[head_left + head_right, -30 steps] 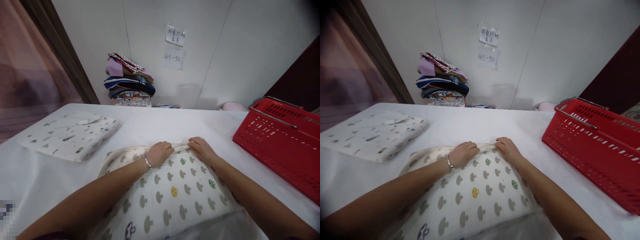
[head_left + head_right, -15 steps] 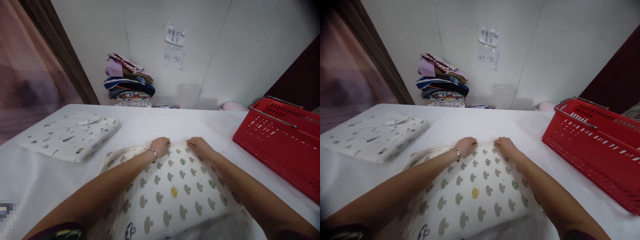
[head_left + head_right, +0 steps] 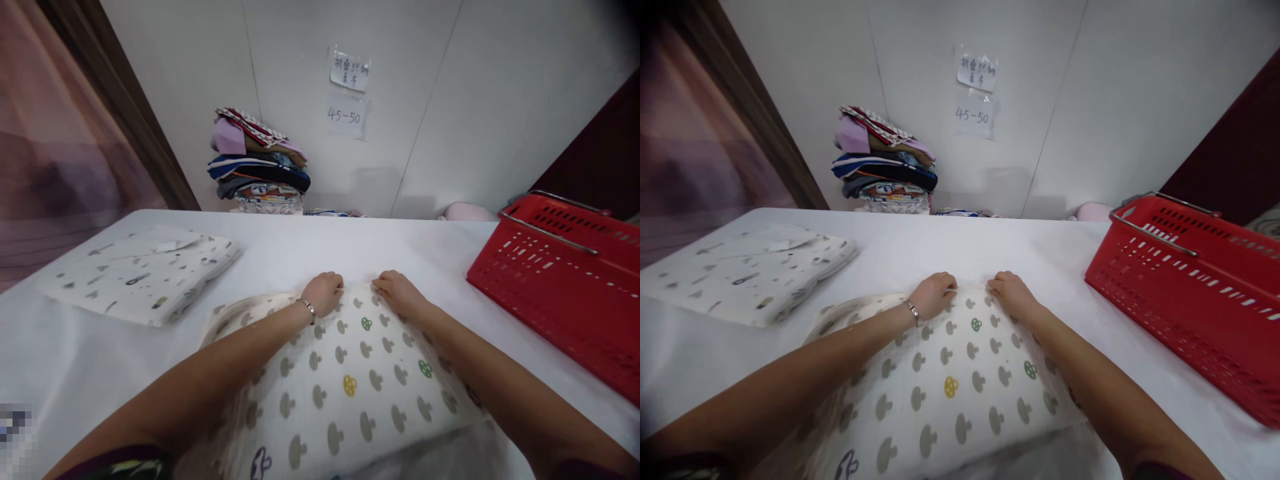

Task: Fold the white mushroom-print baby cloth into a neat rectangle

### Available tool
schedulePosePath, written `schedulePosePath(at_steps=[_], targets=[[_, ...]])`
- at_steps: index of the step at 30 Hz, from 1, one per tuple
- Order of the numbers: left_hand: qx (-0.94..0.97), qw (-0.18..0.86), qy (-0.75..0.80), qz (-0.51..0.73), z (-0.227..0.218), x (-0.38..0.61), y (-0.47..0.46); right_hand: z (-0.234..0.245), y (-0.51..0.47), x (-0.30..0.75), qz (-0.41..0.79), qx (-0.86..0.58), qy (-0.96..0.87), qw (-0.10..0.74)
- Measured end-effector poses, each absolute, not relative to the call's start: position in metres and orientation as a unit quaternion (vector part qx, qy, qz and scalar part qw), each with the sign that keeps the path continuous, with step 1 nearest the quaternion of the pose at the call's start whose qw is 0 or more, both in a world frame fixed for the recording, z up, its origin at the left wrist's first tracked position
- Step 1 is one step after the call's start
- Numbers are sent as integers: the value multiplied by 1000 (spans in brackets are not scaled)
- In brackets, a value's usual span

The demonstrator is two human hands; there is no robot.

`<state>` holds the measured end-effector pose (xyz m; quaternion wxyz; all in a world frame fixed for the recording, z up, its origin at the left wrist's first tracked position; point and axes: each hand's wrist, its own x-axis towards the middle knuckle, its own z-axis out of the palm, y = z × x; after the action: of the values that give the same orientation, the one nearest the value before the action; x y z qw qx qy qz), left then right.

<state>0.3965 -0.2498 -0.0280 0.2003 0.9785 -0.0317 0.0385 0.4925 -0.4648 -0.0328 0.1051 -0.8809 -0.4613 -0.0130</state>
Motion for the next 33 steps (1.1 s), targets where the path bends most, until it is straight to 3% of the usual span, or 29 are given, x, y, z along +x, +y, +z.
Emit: schedulePosePath(at_steps=[8, 18, 33], targets=[[975, 193, -79, 82, -34, 386, -249, -23, -467, 491, 16, -866, -479, 143], [976, 184, -106, 46, -37, 403, -255, -24, -471, 492, 30, -883, -430, 183], [969, 236, -48, 51, -35, 407, -264, -33, -456, 491, 19, -858, -475, 192]])
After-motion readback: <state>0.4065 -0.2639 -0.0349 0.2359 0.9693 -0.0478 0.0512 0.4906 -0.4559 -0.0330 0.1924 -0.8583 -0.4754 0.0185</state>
